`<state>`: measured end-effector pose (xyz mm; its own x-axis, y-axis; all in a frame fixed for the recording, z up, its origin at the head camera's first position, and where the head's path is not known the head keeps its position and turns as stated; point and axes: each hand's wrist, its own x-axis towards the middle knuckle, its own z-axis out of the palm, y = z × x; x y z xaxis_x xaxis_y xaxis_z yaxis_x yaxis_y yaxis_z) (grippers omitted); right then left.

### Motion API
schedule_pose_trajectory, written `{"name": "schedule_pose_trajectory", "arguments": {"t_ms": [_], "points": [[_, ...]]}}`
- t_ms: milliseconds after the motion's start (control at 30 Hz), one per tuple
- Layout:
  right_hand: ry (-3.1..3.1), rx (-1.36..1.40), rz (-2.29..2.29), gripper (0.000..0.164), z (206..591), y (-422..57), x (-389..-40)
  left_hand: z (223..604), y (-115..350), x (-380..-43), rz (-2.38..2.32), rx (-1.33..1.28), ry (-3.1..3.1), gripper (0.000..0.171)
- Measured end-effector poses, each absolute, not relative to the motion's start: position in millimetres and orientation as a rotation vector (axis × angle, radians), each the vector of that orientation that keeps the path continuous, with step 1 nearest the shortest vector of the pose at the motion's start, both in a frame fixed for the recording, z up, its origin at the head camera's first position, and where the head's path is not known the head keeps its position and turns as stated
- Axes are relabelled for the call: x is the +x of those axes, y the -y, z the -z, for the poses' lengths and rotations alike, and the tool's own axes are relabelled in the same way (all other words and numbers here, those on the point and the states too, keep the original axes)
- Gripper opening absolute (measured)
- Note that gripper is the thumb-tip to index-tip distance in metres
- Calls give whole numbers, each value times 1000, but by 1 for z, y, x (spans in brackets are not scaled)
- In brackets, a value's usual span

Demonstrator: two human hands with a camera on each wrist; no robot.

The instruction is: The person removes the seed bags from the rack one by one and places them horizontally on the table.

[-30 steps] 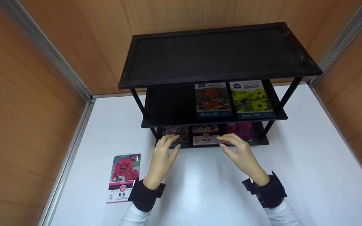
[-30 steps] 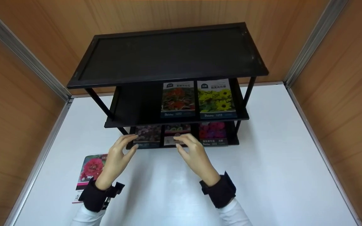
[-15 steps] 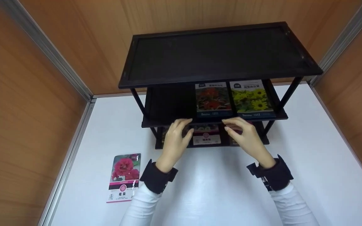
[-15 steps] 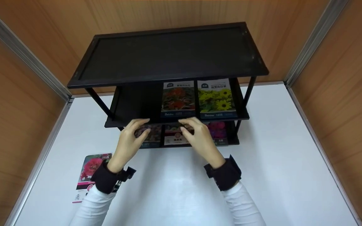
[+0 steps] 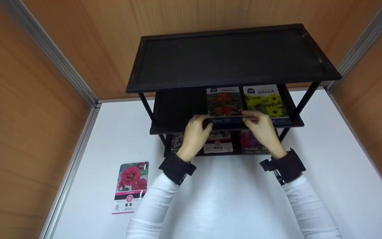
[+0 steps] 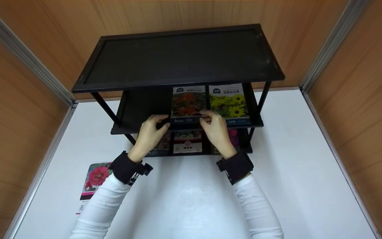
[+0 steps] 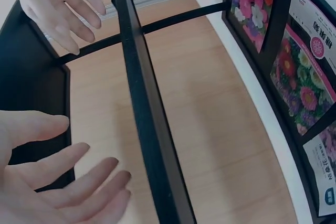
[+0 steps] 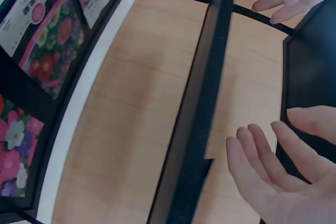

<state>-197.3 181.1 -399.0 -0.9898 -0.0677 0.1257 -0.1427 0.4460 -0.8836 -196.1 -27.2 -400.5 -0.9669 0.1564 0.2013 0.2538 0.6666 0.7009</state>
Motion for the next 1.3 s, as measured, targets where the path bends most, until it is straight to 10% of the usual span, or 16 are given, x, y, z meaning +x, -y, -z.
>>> {"name": "schedule_pose_trajectory", "arguments": {"t_ms": [1300], "points": [[2766,53,-1527,38,405,-193,-234,416,-4,-230,1448,-179,2668,35]]}}
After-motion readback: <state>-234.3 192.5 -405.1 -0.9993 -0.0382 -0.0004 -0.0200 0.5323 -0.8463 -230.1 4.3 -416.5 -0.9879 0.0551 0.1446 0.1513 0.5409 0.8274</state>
